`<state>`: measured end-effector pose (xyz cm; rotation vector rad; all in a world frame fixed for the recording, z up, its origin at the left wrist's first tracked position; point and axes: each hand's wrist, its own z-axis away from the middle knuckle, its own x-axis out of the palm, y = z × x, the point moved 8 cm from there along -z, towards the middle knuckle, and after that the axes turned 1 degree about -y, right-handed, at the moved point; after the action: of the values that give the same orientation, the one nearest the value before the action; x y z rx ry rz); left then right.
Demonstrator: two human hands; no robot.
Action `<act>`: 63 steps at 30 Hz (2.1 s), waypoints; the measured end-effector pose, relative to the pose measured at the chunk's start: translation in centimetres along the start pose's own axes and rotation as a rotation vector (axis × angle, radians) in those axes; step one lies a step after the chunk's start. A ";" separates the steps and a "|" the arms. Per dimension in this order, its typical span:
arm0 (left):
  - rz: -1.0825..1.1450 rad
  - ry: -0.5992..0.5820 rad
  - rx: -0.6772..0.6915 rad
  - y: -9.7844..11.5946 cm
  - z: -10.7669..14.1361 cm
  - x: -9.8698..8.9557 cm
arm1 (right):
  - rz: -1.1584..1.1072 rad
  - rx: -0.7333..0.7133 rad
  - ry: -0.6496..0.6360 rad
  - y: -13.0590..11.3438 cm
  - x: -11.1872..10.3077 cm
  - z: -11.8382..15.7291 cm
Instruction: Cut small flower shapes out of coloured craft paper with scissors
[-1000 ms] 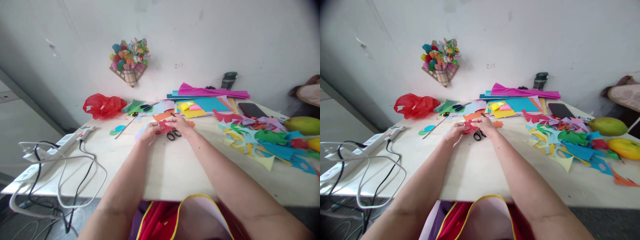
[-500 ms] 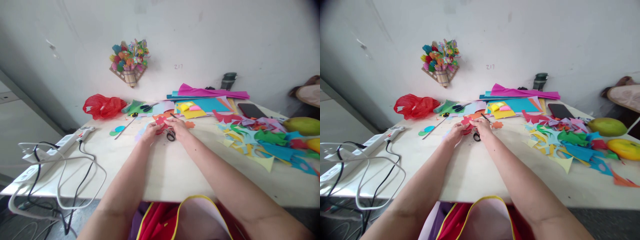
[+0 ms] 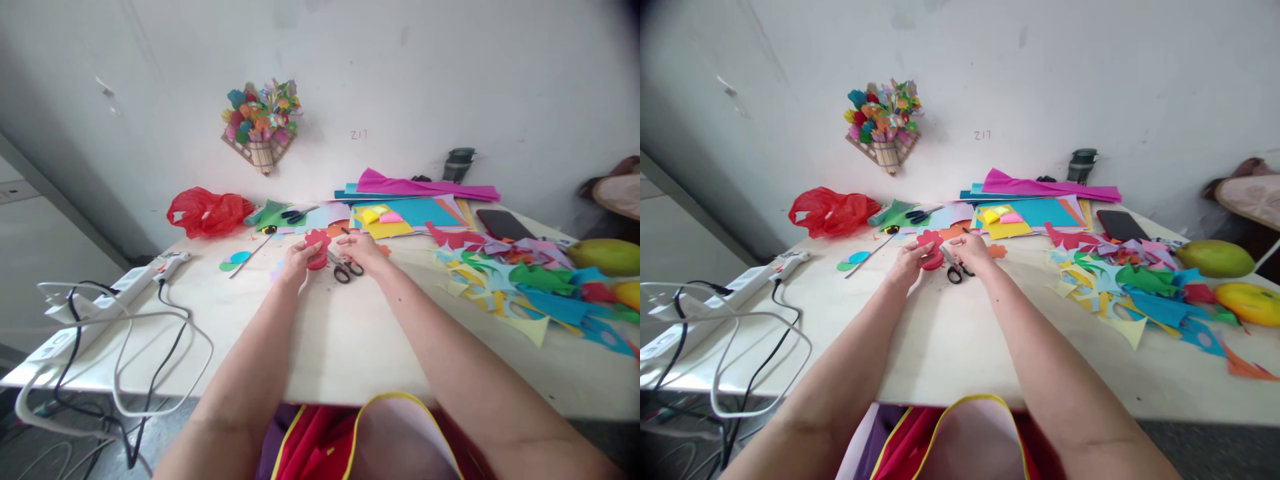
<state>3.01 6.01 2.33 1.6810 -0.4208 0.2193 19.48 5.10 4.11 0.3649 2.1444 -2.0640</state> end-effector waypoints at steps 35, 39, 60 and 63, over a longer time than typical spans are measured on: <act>0.113 0.031 -0.006 -0.1 -0.6 -1.6 | 0.129 0.004 -0.088 0.6 -0.4 -0.7; 0.142 0.036 -0.011 -0.1 -0.6 -1.7 | -0.051 0.041 -0.216 0.5 0.0 0.2; 0.293 0.144 -0.072 -1.0 -0.7 -2.2 | 0.038 -0.079 -0.567 -0.2 3.3 2.1; 0.310 0.155 -0.098 -0.9 -0.6 -2.0 | 0.040 -0.080 -0.563 0.0 3.9 1.9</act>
<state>1.61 6.98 0.81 1.4859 -0.5658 0.5450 15.67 3.48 2.95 -0.1678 1.8442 -1.7730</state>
